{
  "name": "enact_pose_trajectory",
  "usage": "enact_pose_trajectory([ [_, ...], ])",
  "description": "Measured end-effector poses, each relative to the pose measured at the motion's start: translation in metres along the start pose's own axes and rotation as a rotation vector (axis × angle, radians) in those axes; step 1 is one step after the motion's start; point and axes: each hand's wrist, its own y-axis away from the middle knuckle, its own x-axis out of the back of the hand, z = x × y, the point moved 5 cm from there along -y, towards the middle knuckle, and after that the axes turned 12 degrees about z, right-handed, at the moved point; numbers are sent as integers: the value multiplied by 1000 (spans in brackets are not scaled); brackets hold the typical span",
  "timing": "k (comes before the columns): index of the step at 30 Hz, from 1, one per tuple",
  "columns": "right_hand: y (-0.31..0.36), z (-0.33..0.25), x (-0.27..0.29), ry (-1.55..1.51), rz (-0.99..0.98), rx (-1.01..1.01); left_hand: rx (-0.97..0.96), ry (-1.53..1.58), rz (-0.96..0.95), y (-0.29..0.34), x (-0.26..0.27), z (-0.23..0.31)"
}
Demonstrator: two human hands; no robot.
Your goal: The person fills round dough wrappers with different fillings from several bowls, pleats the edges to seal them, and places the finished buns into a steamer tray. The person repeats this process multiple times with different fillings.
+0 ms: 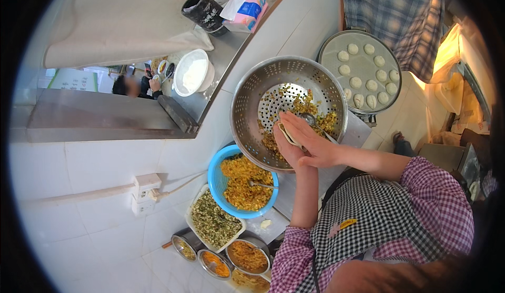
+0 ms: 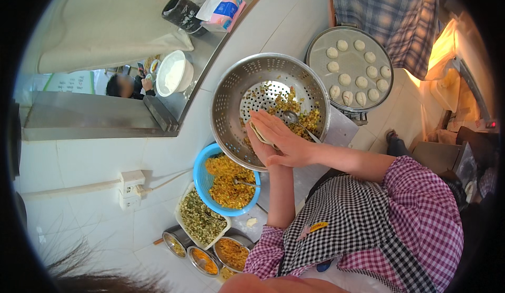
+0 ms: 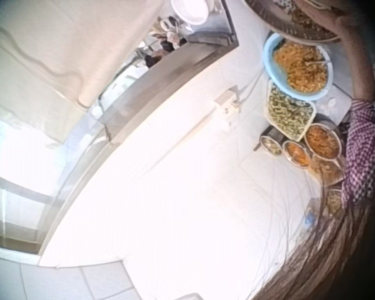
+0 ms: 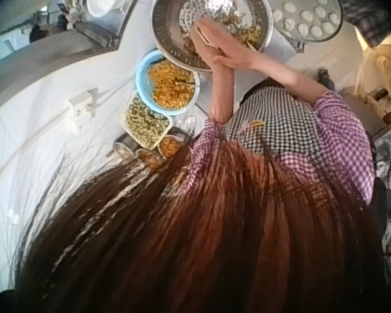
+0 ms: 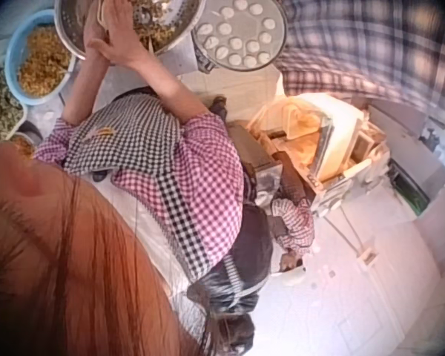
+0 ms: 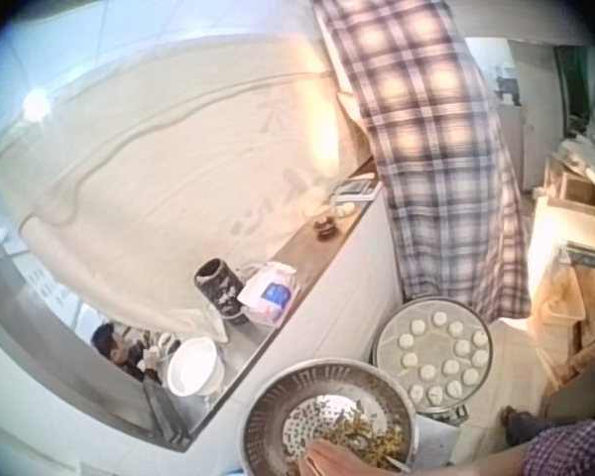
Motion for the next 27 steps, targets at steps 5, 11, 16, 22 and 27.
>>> enact_pose_trajectory([
  [5,-23,3,51,-243,-133,-294,373,156,-146,-26,11,-14],
  [11,-40,14,72,-425,-250,-685,549,117,-409,-14,0,-15],
  [16,-32,-3,78,-220,25,-610,55,-161,-390,2,10,2],
  [22,-43,-37,68,198,-60,-44,-52,-271,-347,0,23,2],
  [27,-49,-40,99,-11,94,-93,-31,-130,-372,9,21,10],
])
